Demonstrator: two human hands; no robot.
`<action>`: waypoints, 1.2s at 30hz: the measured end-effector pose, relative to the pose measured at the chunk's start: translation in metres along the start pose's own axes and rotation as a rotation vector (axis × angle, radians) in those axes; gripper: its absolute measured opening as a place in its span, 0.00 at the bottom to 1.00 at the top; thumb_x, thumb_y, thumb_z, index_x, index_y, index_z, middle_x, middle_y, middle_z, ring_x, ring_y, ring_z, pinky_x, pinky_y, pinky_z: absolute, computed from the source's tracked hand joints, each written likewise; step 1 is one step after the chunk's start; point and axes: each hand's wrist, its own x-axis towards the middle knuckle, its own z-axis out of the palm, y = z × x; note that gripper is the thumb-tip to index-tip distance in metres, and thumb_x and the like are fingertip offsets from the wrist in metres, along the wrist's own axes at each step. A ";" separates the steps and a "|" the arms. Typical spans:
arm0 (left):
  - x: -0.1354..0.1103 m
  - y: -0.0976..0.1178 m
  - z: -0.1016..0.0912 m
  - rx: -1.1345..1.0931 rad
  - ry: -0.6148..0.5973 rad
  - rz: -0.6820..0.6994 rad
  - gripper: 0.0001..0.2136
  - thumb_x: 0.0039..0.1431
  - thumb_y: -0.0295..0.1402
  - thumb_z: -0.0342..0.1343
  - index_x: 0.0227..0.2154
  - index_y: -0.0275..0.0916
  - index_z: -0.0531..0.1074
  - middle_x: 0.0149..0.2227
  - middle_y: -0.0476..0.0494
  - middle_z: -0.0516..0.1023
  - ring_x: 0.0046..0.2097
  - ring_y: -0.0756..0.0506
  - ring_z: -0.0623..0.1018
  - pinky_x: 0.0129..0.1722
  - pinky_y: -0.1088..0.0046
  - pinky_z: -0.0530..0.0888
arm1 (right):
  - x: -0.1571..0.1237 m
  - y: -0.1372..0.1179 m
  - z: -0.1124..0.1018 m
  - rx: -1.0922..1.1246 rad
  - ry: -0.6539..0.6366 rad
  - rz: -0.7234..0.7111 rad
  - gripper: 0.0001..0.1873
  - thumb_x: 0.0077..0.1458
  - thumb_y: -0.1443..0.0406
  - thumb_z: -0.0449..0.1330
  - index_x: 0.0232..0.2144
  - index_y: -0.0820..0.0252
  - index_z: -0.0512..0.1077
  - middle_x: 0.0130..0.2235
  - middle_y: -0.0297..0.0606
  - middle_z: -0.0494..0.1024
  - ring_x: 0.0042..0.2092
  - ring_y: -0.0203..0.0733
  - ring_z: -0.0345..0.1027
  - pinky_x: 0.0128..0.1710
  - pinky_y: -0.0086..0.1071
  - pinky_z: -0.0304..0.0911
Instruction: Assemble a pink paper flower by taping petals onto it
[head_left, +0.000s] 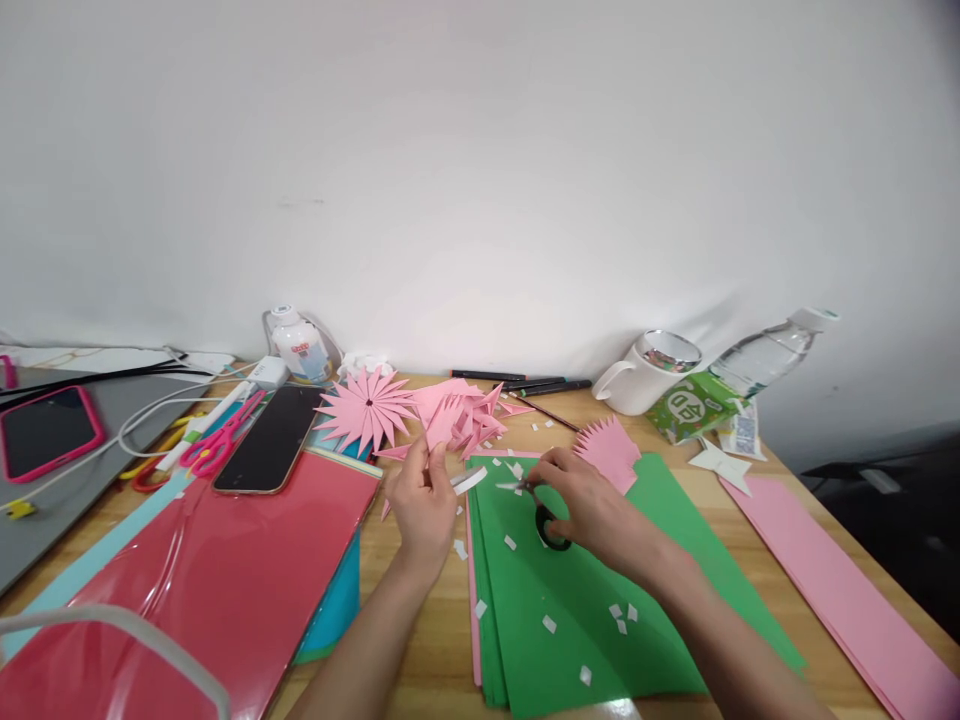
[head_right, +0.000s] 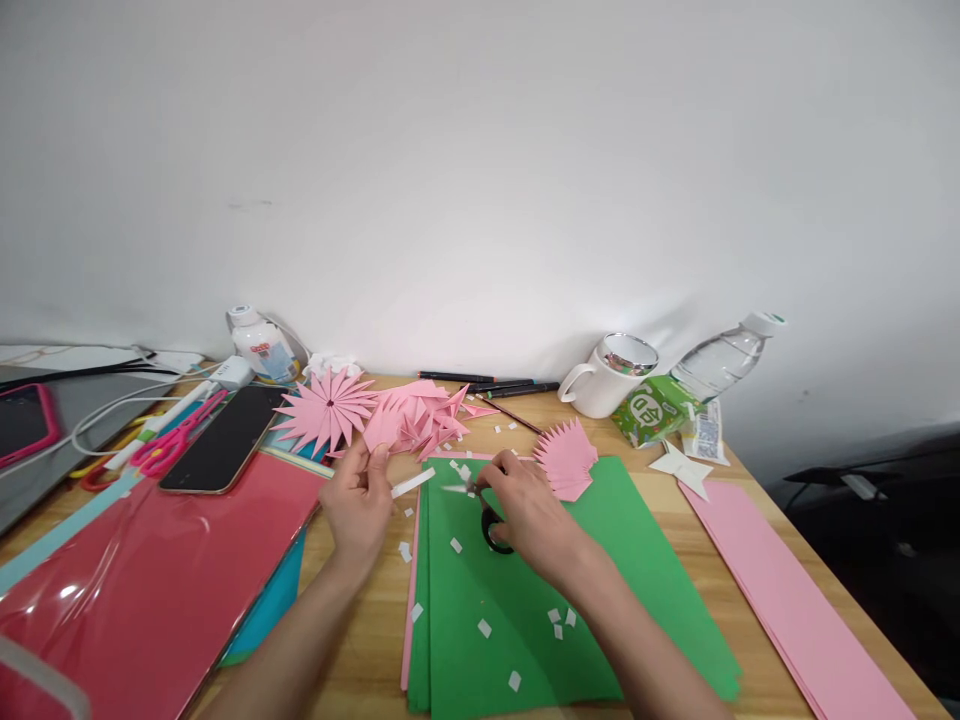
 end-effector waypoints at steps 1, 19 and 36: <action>0.000 0.002 -0.001 -0.002 -0.025 0.005 0.12 0.59 0.37 0.48 0.21 0.39 0.67 0.16 0.53 0.62 0.19 0.52 0.61 0.21 0.76 0.57 | -0.002 0.001 -0.002 -0.032 -0.042 -0.003 0.24 0.37 0.79 0.61 0.40 0.58 0.72 0.43 0.40 0.71 0.45 0.46 0.67 0.45 0.38 0.61; 0.004 0.005 -0.002 -0.018 -0.293 -0.114 0.12 0.59 0.36 0.47 0.24 0.39 0.68 0.15 0.52 0.69 0.19 0.49 0.70 0.21 0.76 0.58 | 0.021 0.016 0.052 0.205 0.198 0.194 0.05 0.51 0.68 0.59 0.30 0.63 0.74 0.35 0.40 0.73 0.30 0.39 0.69 0.32 0.32 0.63; 0.012 0.015 -0.007 -0.429 -0.395 -0.351 0.22 0.55 0.34 0.54 0.52 0.35 0.61 0.21 0.48 0.77 0.27 0.45 0.79 0.32 0.73 0.70 | 0.014 0.015 0.052 0.257 0.202 0.143 0.06 0.57 0.66 0.54 0.29 0.59 0.68 0.35 0.38 0.70 0.31 0.39 0.67 0.33 0.33 0.61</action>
